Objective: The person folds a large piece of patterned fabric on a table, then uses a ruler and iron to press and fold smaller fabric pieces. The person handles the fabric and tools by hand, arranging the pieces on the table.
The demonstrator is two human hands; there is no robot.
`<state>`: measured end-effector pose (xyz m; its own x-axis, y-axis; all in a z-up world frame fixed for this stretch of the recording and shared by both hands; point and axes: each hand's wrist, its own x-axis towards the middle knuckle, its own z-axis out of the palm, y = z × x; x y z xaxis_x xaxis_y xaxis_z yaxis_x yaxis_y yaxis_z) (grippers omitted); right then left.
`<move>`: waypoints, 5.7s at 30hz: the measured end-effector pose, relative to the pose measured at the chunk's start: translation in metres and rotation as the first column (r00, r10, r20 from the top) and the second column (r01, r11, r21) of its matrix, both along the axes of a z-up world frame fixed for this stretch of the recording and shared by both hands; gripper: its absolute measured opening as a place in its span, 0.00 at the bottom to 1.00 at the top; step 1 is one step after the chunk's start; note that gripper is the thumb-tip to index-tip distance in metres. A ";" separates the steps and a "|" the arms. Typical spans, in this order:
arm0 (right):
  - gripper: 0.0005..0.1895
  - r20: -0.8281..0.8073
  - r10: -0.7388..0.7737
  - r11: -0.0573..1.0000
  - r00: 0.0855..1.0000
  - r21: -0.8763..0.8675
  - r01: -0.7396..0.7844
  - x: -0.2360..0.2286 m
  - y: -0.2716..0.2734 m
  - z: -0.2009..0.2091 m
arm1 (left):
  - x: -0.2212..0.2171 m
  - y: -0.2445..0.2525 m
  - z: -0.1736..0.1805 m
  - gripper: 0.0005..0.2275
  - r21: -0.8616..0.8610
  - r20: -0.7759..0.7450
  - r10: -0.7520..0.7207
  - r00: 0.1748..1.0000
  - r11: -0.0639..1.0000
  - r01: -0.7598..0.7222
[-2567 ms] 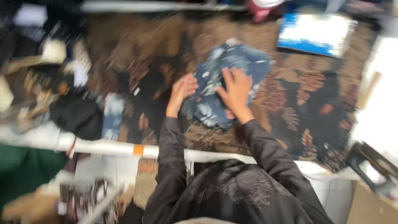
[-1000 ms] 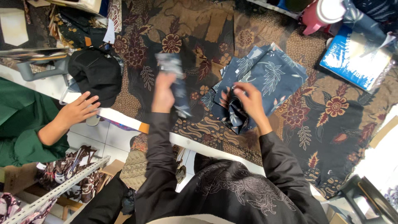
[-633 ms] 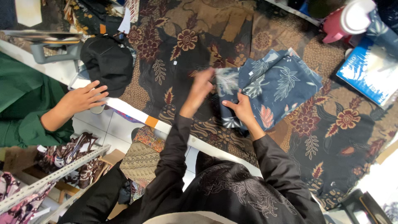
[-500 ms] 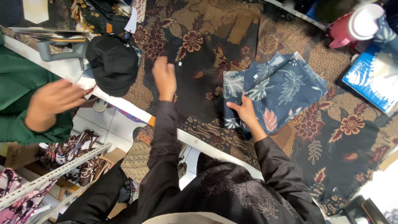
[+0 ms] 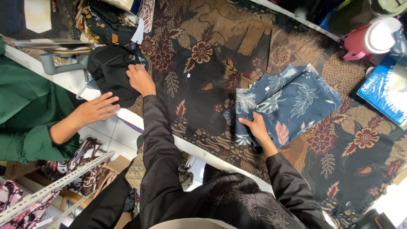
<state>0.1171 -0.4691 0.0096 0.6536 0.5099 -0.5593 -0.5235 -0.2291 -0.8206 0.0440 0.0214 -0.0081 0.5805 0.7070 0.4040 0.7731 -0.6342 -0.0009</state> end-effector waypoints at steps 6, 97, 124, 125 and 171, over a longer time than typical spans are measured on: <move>0.13 -0.090 -0.077 0.996 0.993 0.040 0.081 0.002 0.005 0.007 | -0.005 -0.042 0.046 0.03 -0.247 0.328 -0.150 0.933 0.939 0.238; 0.13 0.681 0.700 0.699 0.216 -0.715 -0.012 0.100 -0.059 0.091 | -0.010 -0.279 0.087 0.15 -0.561 0.370 0.601 0.708 -0.463 0.686; 0.34 0.684 0.399 0.495 0.611 -0.721 0.485 -0.030 -0.196 0.027 | -0.051 -0.316 0.079 0.15 -0.605 0.276 0.528 0.803 -0.554 0.572; 0.34 0.715 0.383 0.537 0.585 -0.688 0.489 -0.037 -0.196 0.028 | -0.057 -0.313 0.077 0.16 -0.622 0.258 0.542 0.800 -0.541 0.567; 0.23 0.550 -0.248 0.969 0.797 0.142 0.203 -0.138 -0.140 0.086 | -0.098 -0.474 0.083 0.15 -0.694 0.639 0.283 0.715 -0.189 0.695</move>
